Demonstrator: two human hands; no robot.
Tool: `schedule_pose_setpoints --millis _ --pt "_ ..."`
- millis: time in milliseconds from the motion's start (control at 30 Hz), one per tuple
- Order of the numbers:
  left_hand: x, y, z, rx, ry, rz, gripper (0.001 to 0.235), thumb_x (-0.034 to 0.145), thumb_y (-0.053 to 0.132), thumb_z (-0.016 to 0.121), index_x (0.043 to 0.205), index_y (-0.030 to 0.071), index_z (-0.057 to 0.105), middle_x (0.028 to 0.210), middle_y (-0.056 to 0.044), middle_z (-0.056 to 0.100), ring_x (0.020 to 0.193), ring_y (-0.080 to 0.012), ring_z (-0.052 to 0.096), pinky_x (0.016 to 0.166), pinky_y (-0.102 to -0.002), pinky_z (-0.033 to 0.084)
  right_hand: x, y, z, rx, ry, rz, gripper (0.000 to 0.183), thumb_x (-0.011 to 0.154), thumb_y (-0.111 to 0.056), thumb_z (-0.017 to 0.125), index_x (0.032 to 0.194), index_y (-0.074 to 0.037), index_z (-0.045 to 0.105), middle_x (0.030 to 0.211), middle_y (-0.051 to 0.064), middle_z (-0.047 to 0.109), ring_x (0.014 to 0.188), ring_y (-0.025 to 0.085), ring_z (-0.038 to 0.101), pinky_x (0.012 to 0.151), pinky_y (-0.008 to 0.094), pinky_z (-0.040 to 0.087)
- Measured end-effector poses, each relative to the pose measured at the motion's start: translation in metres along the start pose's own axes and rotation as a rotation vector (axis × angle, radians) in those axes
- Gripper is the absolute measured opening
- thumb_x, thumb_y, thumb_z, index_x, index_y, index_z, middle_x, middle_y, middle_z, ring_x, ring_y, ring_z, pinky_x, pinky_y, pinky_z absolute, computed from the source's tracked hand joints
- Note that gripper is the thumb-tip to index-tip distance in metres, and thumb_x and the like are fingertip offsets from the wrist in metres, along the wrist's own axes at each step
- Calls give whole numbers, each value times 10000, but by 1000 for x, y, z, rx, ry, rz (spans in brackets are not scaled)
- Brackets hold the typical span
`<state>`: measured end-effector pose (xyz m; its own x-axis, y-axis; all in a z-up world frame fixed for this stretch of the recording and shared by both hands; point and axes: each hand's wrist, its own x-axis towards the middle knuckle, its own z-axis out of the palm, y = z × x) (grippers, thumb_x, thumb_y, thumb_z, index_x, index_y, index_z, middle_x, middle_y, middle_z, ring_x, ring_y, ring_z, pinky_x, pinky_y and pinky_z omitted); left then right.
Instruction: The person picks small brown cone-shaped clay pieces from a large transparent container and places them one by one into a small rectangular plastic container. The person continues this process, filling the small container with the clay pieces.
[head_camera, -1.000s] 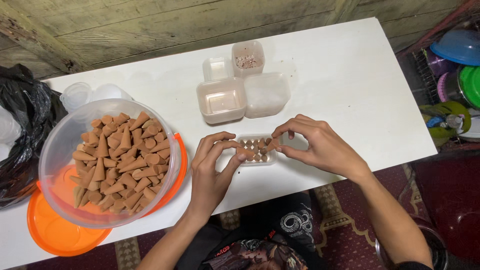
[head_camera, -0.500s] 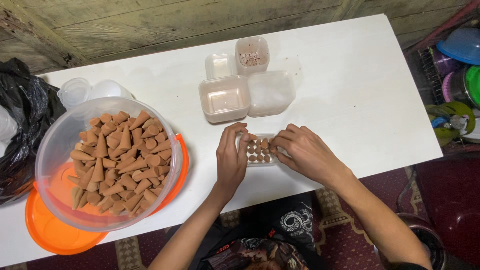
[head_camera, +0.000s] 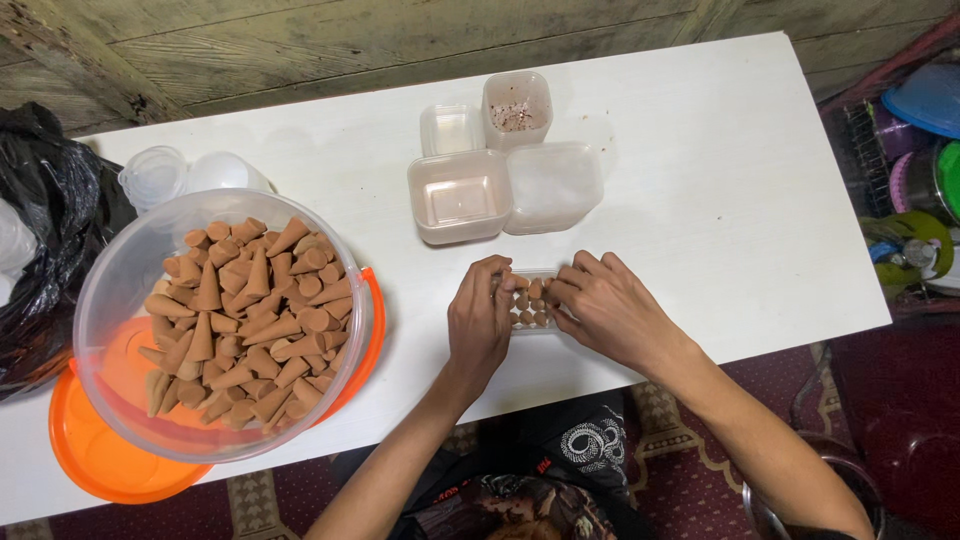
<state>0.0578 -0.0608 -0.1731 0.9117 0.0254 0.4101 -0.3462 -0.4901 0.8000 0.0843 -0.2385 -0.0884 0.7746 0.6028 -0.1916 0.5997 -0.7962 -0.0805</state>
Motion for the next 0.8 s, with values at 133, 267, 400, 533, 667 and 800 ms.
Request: schedule_pose_setpoints --millis 133,267,400,533,667,800 --pt "1 -1 -1 3 -8 8 261 1104 255 429 1057 49 581 1019 -113 682 881 -310 725 718 -423 591 4 2 7 -16 3 0 69 875 -262 742 871 -195 729 851 -11 706 905 171 593 758 301 450" --pt "-2 -2 -1 13 -10 -5 253 1100 272 447 1071 60 582 1041 -101 682 883 -300 719 720 -414 590 5 -1 4 -12 6 10 87 886 -266 729 877 -180 738 927 7 697 909 179 581 740 304 447" --pt "0 0 -3 -1 -23 -8 222 1092 259 476 1072 66 584 1045 -98 671 949 -312 711 774 -426 578 6 -3 0 10 6 29 94 884 -259 728 875 -167 744 947 14 668 881 180 564 725 304 447" --pt "5 8 -13 17 -13 34 210 1070 270 546 1005 82 612 1066 -92 653 1052 -326 668 866 -444 536 -1 -5 -16 67 7 37 119 897 -268 716 873 -159 759 973 32 673 886 189 575 728 302 455" --pt "5 14 -24 14 -15 2 198 1008 297 663 987 101 645 1098 -63 641 1124 -317 622 931 -465 499 -12 -1 -17 247 168 54 105 905 -212 708 939 -118 739 995 61 683 897 216 620 749 328 508" --pt "14 25 -36 -29 -26 -7 194 906 277 802 903 114 696 1095 -61 648 1139 -333 599 961 -489 464 -13 -8 -22 393 352 -32 187 892 -160 753 1072 -133 711 1007 51 693 949 224 663 824 357 564"
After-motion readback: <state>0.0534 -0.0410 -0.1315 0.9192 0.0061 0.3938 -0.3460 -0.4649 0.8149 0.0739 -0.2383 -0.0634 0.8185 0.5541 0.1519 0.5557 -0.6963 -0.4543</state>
